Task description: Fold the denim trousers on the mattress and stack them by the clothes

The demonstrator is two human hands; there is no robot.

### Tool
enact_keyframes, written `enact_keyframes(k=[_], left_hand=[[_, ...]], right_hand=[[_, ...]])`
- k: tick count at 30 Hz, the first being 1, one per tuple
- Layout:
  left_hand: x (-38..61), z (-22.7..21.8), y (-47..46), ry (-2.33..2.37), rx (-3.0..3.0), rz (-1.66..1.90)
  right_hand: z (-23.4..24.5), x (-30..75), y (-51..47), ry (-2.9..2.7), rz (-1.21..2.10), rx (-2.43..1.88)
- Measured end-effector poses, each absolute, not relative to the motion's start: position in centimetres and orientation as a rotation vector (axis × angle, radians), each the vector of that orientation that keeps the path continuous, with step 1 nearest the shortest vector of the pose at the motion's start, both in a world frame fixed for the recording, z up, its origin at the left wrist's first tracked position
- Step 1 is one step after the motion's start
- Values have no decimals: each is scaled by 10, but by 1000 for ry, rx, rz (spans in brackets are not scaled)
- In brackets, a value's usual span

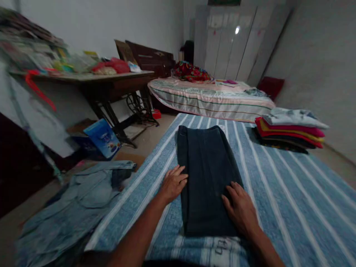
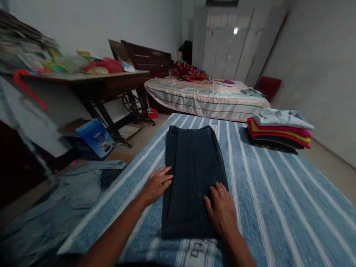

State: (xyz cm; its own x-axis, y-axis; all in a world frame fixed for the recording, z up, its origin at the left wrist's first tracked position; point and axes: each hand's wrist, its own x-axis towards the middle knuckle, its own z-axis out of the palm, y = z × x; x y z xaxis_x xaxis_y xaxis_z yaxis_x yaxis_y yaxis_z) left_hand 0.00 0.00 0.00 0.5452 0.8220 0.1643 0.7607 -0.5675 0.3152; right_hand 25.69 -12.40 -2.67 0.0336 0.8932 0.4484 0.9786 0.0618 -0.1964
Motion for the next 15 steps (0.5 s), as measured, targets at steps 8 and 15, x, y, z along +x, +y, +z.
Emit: enact_keyframes(k=[8, 15], left_hand=[[1, 1, -1, 1353, 2568, 453], [1, 2, -2, 1339, 2564, 470]], right_hand=[[-29, 256, -124, -1874, -233, -1892], [-28, 256, -124, -1869, -238, -1892]])
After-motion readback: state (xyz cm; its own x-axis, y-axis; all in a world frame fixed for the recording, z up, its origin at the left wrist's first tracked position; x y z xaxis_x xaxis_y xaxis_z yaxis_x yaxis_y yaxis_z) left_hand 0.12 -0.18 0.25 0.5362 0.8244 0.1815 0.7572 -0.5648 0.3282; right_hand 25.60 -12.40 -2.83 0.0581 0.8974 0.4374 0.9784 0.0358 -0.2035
